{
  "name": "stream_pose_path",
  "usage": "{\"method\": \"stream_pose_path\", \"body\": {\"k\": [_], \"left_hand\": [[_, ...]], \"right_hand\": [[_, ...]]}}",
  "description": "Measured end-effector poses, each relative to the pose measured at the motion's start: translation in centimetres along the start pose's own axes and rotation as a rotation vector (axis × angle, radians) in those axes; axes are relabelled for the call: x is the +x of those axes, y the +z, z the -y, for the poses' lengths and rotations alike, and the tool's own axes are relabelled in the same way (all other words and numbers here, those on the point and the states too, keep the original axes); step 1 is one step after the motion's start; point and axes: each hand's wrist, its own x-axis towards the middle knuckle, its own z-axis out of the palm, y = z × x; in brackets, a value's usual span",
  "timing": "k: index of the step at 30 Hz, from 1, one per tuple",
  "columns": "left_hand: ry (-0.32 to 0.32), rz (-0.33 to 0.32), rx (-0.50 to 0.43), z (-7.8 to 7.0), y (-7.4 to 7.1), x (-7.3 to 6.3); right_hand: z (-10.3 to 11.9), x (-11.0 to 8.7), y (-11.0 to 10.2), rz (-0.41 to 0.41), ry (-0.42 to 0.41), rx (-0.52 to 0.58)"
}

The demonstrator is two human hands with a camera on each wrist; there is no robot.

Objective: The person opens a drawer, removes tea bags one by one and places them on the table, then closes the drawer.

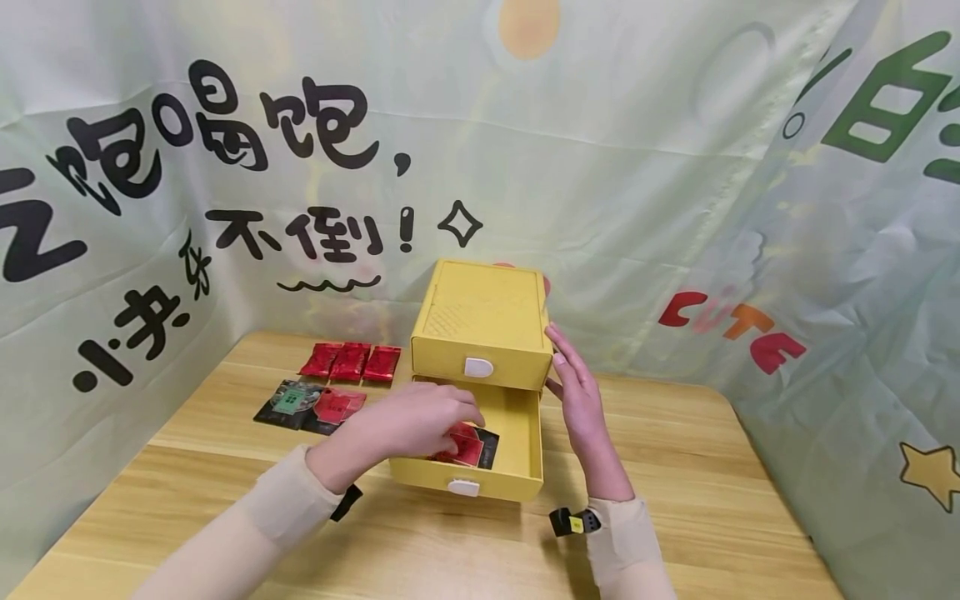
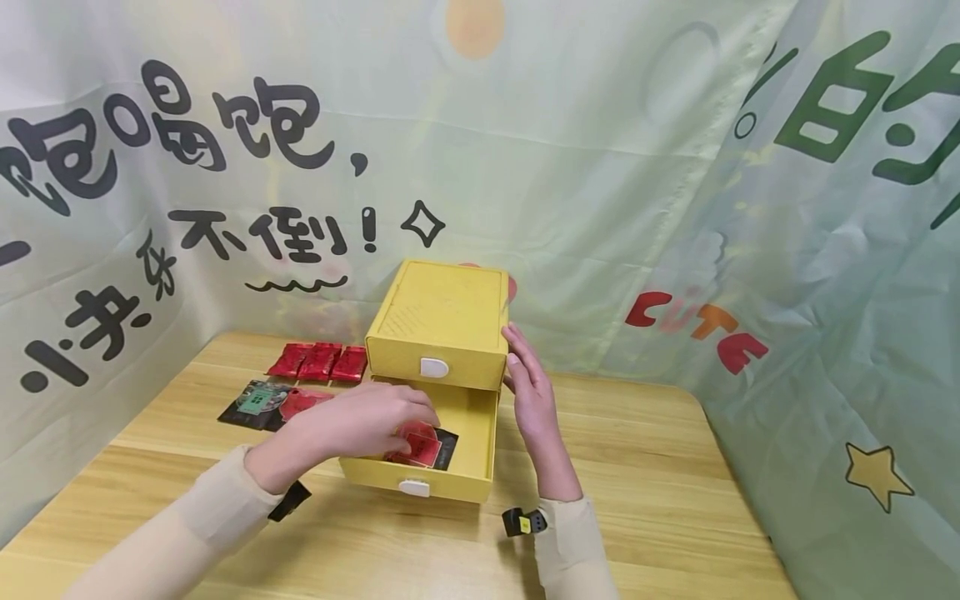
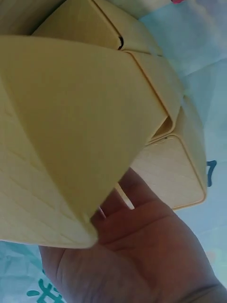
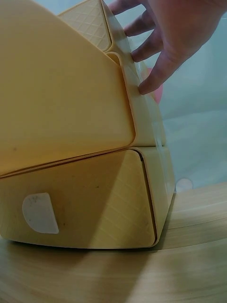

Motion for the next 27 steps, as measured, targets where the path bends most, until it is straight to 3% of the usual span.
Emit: {"method": "stream_pose_path", "body": {"k": [5, 13, 21, 27], "left_hand": [[-0.015, 0.064, -0.053, -0.1, 0.1, 0.6], [-0.017, 0.108, -0.090, 0.0, 0.5, 1.2], [-0.026, 0.133, -0.082, 0.0, 1.0, 1.5], [-0.022, 0.116, -0.049, 0.0, 1.4, 1.6]], "right_hand": [[-0.1, 0.0, 0.0, -0.004, 0.000, 0.006], [0.0, 0.0, 0.0, -0.001, 0.000, 0.005], [0.0, 0.0, 0.0, 0.001, 0.005, 0.006], [0.0, 0.0, 0.0, 0.001, 0.004, 0.005]]}}
